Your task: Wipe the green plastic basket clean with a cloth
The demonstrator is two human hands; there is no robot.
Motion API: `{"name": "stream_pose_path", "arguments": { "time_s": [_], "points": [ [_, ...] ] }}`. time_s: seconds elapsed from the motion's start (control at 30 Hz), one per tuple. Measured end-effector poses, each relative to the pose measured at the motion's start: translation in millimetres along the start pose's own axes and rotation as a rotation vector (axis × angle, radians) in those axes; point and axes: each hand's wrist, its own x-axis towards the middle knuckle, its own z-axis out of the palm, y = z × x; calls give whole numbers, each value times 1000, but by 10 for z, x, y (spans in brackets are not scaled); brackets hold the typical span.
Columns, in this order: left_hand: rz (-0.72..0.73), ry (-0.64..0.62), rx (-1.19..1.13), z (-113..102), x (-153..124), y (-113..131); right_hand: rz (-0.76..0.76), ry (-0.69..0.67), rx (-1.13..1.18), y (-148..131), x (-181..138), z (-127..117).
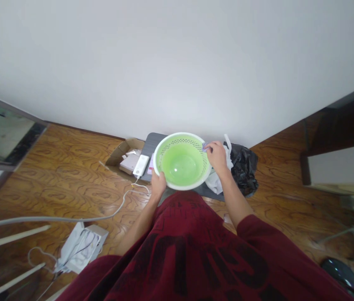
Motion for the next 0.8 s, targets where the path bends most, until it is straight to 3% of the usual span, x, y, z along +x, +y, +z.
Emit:
{"name": "stream_pose_path", "arguments": {
  "time_s": [0.47, 0.63, 0.8],
  "points": [
    [10, -2, -29, 17, 11, -52, -4, 36, 39, -153, -1031, -226],
    [8, -6, 6, 13, 18, -48, 6, 23, -8, -134, -909, -219],
    [17, -21, 39, -16, 1, -11, -25, -28, -75, -30, -425, -177]
  ]
}}
